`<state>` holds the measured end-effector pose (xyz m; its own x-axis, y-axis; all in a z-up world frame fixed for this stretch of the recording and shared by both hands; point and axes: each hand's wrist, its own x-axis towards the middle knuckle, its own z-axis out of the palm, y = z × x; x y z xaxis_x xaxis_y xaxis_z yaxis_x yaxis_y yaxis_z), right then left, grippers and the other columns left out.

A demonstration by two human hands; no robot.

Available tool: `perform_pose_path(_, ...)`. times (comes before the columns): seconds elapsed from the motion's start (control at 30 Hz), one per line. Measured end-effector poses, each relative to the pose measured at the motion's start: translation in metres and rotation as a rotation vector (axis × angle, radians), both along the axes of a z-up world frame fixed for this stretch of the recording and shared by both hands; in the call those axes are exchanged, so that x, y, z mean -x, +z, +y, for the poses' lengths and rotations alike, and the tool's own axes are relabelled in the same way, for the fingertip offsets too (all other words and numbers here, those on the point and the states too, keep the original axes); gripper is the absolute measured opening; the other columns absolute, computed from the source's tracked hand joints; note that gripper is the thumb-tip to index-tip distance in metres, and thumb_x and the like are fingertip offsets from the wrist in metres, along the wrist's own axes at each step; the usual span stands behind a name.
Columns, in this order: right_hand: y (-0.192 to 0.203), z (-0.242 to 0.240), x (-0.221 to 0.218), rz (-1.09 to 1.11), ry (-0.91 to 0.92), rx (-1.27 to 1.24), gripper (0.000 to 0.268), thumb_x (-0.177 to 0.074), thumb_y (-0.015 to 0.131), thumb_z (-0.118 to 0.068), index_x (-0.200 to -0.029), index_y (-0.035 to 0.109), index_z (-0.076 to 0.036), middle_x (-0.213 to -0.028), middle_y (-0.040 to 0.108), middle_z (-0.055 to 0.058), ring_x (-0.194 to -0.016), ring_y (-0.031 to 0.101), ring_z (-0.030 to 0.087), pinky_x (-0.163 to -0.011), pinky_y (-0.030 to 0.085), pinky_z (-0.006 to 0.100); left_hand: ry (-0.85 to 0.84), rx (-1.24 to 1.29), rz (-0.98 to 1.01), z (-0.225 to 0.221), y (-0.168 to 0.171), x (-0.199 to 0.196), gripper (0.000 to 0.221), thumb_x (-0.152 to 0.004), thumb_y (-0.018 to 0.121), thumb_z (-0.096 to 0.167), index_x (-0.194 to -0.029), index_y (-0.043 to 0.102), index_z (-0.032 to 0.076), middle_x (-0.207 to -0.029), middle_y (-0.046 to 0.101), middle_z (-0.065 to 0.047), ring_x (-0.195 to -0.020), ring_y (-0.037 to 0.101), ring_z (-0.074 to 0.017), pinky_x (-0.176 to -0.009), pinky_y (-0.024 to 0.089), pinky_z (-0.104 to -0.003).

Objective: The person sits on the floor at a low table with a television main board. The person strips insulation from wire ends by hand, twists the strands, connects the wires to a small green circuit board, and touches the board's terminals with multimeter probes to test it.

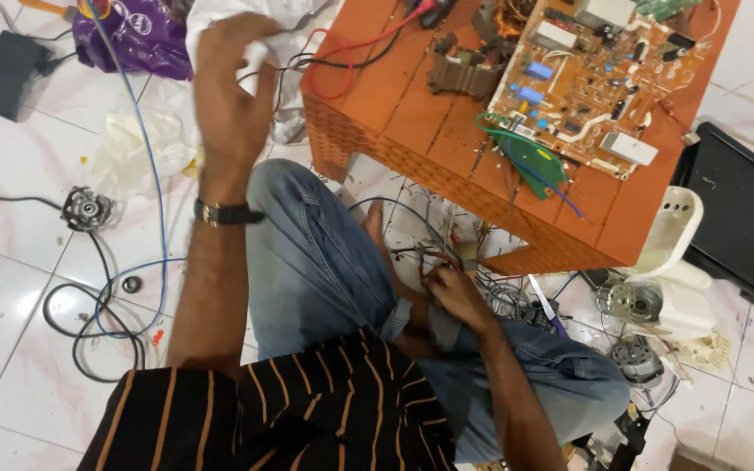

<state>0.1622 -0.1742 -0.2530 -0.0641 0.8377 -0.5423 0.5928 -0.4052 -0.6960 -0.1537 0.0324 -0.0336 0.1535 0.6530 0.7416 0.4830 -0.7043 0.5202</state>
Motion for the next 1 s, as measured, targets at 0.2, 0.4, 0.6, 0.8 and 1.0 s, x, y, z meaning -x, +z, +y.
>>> perform_pose_path(0.2,0.002,-0.002,0.003,0.011,-0.087,0.018,0.025,-0.097,0.06,-0.024,-0.096,0.074,-0.004,-0.068,0.063,0.004,-0.06,0.059,0.015,-0.061,0.046,0.029,0.224,0.603,-0.107,0.062,-0.108,0.065,0.026,-0.095,0.067,0.015,-0.118,0.071,0.005,-0.096,0.07,-0.006,-0.079,0.068,-0.014,-0.071,0.054,-0.028)
perform_pose_path(0.4,-0.016,-0.005,0.0,-0.169,-0.121,0.01,0.033,-0.094,0.062,-0.036,-0.109,0.075,-0.009,-0.088,0.074,0.005,-0.078,0.067,0.02,-0.074,0.05,0.031,0.179,0.669,-0.039,0.093,-0.171,0.06,0.03,-0.084,0.068,0.014,-0.113,0.072,0.006,-0.087,0.071,-0.005,-0.075,0.065,-0.0167,-0.069,0.054,-0.03)
perform_pose_path(0.6,-0.026,-0.016,0.001,-0.226,-0.147,-0.108,0.029,-0.091,0.063,-0.031,-0.11,0.075,-0.013,-0.103,0.078,0.005,-0.09,0.071,0.025,-0.082,0.052,0.034,0.11,0.636,0.001,0.123,-0.185,0.042,0.032,-0.085,0.068,0.016,-0.115,0.07,0.007,-0.087,0.072,-0.003,-0.075,0.066,-0.0169,-0.068,0.053,-0.032)
perform_pose_path(0.8,-0.039,-0.02,-0.002,-0.299,-0.173,-0.113,0.027,-0.09,0.063,-0.03,-0.107,0.075,-0.013,-0.098,0.077,0.006,-0.086,0.071,0.026,-0.078,0.053,0.036,0.08,0.976,-0.217,0.132,-0.186,0.019,0.037,-0.087,0.062,0.01,-0.125,0.065,0.007,-0.079,0.069,0.0,-0.059,0.063,-0.0097,-0.053,0.049,-0.025)
perform_pose_path(1.0,-0.042,-0.021,0.0,-0.42,-0.204,-0.061,0.035,-0.089,0.063,-0.04,-0.111,0.075,-0.016,-0.098,0.077,0.012,-0.088,0.071,0.034,-0.078,0.054,0.043,0.29,0.498,0.311,0.146,-0.208,0.002,0.063,-0.075,0.082,0.018,-0.132,0.057,0.013,-0.12,0.054,-0.011,-0.096,0.065,-0.0319,-0.08,0.055,-0.041)
